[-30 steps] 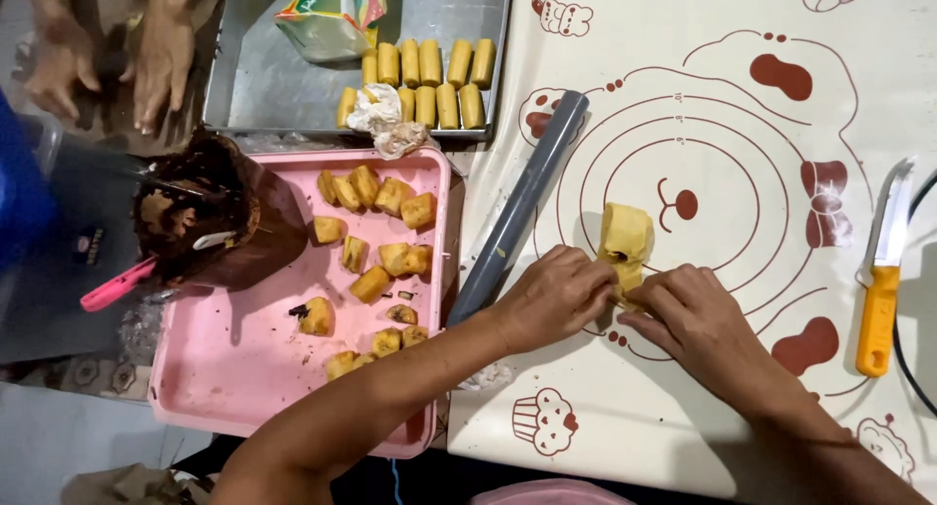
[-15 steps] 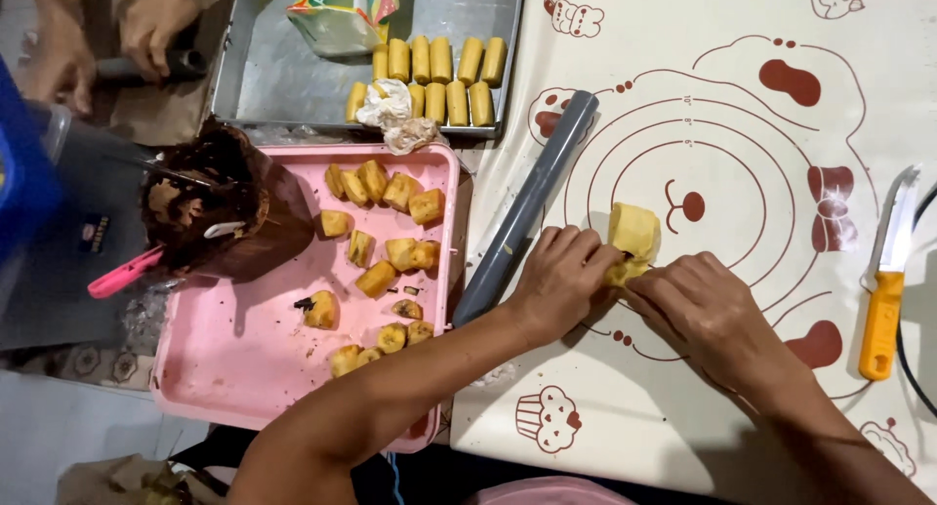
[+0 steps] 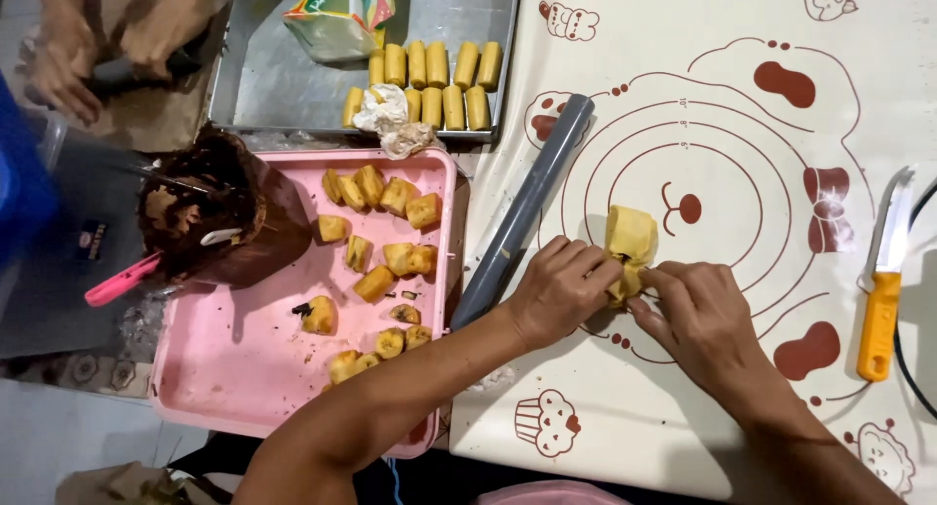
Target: Prepare banana chocolate rolls by cutting fruit and rolling it in dough
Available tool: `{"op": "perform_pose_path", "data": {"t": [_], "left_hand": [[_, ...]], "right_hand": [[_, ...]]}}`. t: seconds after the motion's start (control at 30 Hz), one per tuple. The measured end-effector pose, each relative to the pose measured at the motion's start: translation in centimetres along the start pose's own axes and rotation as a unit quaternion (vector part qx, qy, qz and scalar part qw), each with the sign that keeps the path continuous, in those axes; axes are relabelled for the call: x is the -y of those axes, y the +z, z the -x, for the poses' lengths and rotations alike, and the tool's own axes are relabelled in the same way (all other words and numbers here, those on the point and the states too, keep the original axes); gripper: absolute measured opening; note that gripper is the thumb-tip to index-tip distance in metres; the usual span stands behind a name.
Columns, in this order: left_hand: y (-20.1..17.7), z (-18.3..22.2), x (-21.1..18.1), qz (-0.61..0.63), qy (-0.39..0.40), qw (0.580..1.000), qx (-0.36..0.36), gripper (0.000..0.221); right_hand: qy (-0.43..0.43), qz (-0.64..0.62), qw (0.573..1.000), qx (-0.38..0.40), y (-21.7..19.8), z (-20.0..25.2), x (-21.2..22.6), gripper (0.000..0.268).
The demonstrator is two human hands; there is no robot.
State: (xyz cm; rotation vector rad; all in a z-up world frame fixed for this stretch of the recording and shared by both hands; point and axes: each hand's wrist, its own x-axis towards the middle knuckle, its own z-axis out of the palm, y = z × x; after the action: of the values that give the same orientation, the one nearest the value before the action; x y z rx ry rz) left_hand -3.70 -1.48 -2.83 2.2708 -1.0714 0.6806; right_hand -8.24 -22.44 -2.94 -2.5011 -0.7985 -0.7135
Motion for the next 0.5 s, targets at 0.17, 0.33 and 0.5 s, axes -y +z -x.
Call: {"op": "perform_pose_path", "data": {"t": [0.17,0.33,0.5], "left_hand": [[1.1,0.1,0.8,0.015,0.011,0.999,-0.028,0.024],[0.8,-1.9,1.1,0.054,0.049,0.996,-0.056,0.024],[1.5,-1.8,2.6,0.049,0.077,0.996,-0.008,0.031]], "right_hand": [[-0.049,0.047,0.996,-0.051,1.2,-0.1,-1.1,0.031],[-0.035,0.073,0.993,-0.083,-0.3,-2.6,0.3,0.046],[0.000,0.023,0.996,-0.085,0.1,-2.1,0.2,0.043]]}}
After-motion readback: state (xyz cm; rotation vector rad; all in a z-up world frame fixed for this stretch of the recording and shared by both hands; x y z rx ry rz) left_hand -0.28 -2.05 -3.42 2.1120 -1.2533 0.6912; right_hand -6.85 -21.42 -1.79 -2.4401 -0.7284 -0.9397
